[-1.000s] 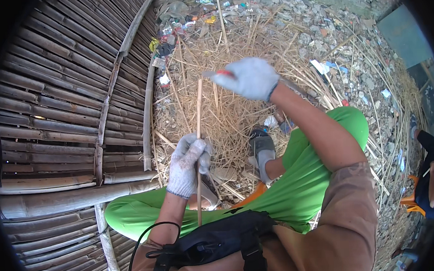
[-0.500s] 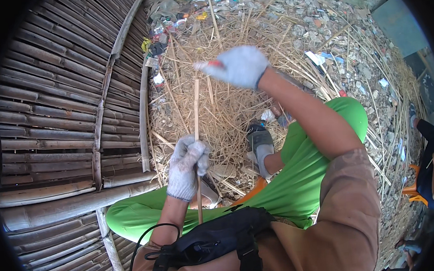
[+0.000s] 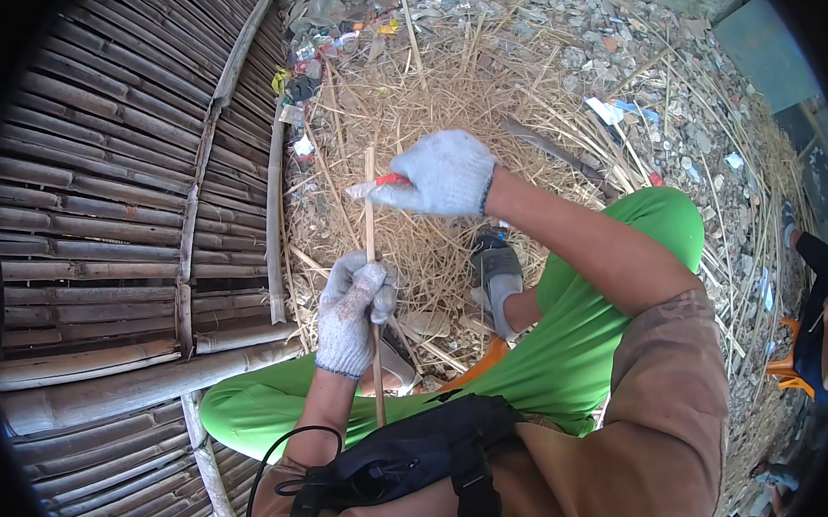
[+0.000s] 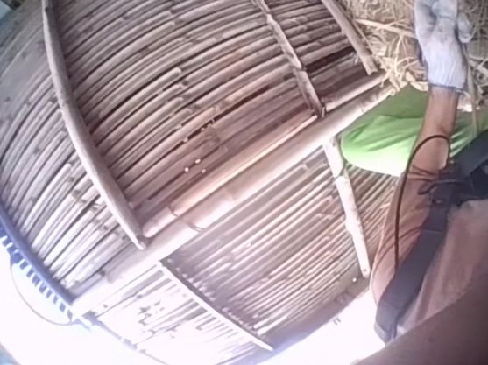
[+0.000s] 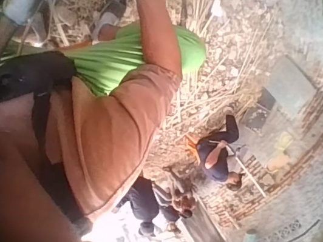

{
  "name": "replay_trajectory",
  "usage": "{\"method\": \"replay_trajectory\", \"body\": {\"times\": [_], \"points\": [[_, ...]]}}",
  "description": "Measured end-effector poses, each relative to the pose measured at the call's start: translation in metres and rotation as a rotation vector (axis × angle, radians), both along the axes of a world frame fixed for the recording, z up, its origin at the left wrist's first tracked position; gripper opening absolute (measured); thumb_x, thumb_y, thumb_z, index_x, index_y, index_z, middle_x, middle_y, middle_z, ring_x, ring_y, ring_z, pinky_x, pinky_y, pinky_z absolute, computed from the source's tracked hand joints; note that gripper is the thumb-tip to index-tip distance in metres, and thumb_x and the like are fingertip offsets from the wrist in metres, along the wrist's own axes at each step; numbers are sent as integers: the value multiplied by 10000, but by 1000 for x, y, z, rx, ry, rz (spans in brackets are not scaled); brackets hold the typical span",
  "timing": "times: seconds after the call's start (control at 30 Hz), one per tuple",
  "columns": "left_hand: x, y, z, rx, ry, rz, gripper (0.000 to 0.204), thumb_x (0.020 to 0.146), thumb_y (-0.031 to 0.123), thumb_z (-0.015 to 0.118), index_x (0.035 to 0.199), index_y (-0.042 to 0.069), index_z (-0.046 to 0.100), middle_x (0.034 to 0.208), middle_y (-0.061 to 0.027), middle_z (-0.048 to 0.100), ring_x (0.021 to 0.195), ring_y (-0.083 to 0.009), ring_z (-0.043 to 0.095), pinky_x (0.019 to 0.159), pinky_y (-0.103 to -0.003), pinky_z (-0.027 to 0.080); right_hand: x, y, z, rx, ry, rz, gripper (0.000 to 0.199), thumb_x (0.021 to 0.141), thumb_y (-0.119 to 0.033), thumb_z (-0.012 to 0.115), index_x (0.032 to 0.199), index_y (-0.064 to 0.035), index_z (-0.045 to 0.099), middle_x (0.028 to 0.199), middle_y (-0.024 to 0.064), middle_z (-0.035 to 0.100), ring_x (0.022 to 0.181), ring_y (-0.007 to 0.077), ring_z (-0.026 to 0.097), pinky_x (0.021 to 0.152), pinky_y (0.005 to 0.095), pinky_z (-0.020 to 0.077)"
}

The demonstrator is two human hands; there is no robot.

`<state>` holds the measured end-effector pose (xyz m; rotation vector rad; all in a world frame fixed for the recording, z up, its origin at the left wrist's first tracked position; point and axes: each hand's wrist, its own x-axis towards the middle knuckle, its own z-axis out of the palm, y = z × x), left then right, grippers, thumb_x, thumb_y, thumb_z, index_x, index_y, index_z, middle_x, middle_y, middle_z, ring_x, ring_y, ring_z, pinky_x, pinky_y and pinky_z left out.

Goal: The person shaves a long bamboo stick with a small red knife, removing thin strips of material. The person holds the stick in one hand and carefully runs the knife along its length to smooth or sharpen it.

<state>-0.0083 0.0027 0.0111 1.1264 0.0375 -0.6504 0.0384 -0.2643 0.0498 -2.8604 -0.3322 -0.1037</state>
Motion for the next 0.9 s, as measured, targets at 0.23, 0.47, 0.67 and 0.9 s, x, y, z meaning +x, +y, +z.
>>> {"method": "replay_trajectory", "body": {"times": [0.23, 0.47, 0.67, 0.9], "points": [[-11, -2, 14, -23, -72, -79, 216, 1056, 101, 703, 1236, 32, 606, 913, -101, 676, 620, -119, 549, 538, -259, 409, 38, -74, 4, 3, -127, -380, 894, 1025, -873, 334, 799, -125, 770, 722, 169, 730, 700, 339, 758, 674, 511, 608], [1, 0, 7, -29, -40, -5, 203, 1058, 91, 690, 1229, 23, 604, 956, -124, 698, 618, -117, 549, 534, -252, 413, 2, -4, 0, 120, -77, -33, 672, 1057, -704, 528, 843, -103, 738, 731, 185, 711, 700, 393, 734, 650, 526, 575], [0, 2, 4, -26, -34, 1, 213, 1056, 110, 701, 1223, 25, 600, 956, -123, 700, 607, -113, 543, 528, -254, 419, 6, -6, 14, 42, 31, -74, 730, 1061, -747, 479, 838, -102, 738, 726, 174, 714, 694, 382, 741, 645, 517, 580], [-8, -4, 18, 0, -24, -22, 219, 1040, 98, 704, 1227, 24, 616, 918, -111, 695, 589, -121, 549, 523, -267, 420, 22, -66, 18, 125, -243, -204, 825, 1083, -791, 370, 838, -99, 748, 700, 158, 702, 628, 329, 719, 608, 477, 587]]}}
